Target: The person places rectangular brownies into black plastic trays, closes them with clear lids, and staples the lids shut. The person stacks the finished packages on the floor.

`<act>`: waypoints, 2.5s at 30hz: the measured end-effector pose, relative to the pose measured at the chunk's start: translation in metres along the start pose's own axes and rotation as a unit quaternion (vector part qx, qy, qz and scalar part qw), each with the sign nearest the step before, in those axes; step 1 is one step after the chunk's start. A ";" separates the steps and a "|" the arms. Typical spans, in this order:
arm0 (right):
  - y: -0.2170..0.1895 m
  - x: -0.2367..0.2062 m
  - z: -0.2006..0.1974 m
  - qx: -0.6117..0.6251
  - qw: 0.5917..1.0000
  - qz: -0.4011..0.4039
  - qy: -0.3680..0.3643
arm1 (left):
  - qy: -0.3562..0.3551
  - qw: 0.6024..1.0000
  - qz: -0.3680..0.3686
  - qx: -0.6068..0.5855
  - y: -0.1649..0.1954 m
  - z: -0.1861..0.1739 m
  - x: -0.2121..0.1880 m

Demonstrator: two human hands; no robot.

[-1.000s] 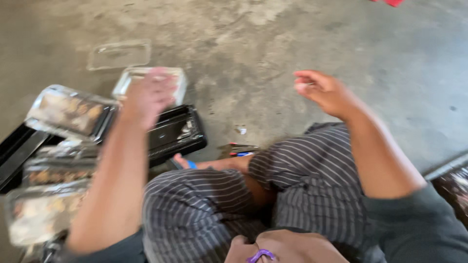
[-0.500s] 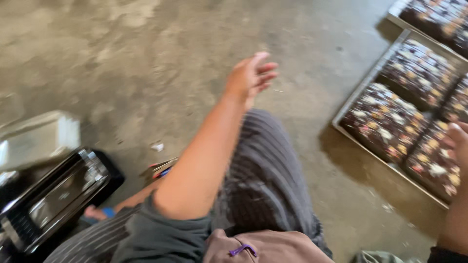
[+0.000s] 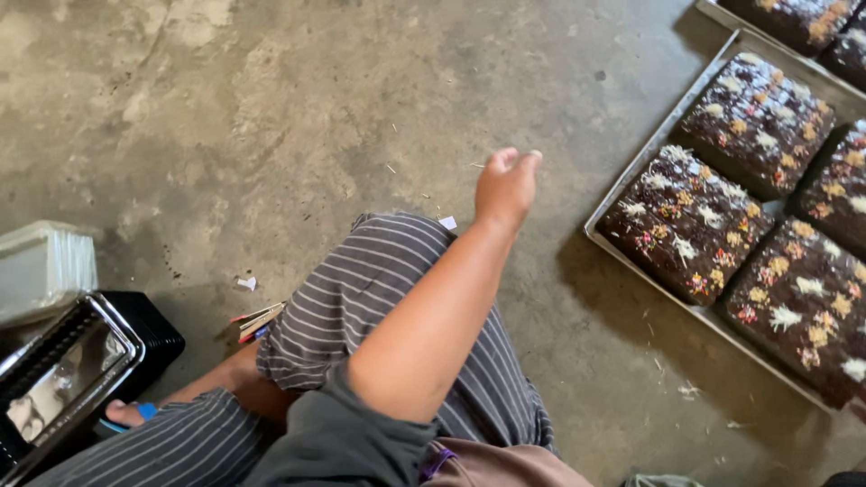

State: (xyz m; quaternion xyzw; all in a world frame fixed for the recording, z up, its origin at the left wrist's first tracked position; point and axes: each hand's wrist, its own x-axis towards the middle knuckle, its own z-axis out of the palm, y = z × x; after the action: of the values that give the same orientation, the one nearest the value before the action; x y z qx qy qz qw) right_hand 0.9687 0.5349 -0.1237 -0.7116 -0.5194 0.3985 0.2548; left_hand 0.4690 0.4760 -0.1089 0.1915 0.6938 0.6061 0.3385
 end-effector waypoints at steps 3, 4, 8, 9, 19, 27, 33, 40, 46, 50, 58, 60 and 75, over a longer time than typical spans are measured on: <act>0.009 0.016 -0.003 -0.004 1.000 0.003 -0.013 | 0.016 0.997 0.026 -0.077 0.001 0.002 0.004; 0.011 0.020 -0.003 -0.007 1.000 0.003 -0.016 | 0.018 0.996 0.030 -0.080 0.001 0.003 0.001; 0.013 0.034 0.010 -0.011 0.999 0.001 -0.034 | -0.007 0.992 0.045 -0.119 0.000 0.007 -0.009; 0.011 0.037 0.020 -0.012 0.999 0.003 -0.038 | -0.018 0.989 0.031 -0.141 0.002 0.004 -0.008; 0.009 0.039 0.045 -0.019 0.998 -0.007 -0.060 | -0.027 0.973 -0.035 -0.228 0.041 -0.036 0.004; -0.040 0.006 0.136 0.015 0.986 -0.058 -0.155 | 0.002 0.968 -0.033 -0.250 0.034 -0.037 0.016; -0.123 -0.046 0.321 0.097 0.912 -0.075 -0.391 | 0.047 0.955 -0.017 -0.291 0.034 -0.048 0.023; -0.195 0.009 0.322 0.102 0.910 -0.326 -0.233 | 0.013 0.941 -0.087 -0.327 0.044 -0.133 0.064; -0.181 0.099 0.248 -0.076 0.979 -0.186 -0.023 | -0.007 0.963 -0.193 -0.188 0.012 -0.224 0.145; -0.187 0.121 0.268 -0.096 0.990 -0.100 -0.033 | 0.000 0.980 -0.197 0.002 -0.002 -0.232 0.179; -0.233 0.170 0.308 -0.086 0.986 -0.021 -0.142 | -0.100 0.990 -0.094 -0.005 -0.023 -0.242 0.251; -0.238 0.187 0.326 -0.085 0.979 -0.043 -0.182 | -0.097 0.991 -0.089 -0.028 -0.035 -0.238 0.268; -0.415 0.091 0.583 -0.117 0.935 -0.165 -0.292 | 0.306 0.949 -0.020 0.066 -0.046 -0.427 0.275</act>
State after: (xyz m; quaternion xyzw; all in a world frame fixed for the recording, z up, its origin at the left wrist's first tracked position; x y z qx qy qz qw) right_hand 0.2740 0.7279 -0.1509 -0.4931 -0.7237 0.4778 0.0694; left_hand -0.0153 0.3492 -0.2035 0.0048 0.8062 0.5816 0.1084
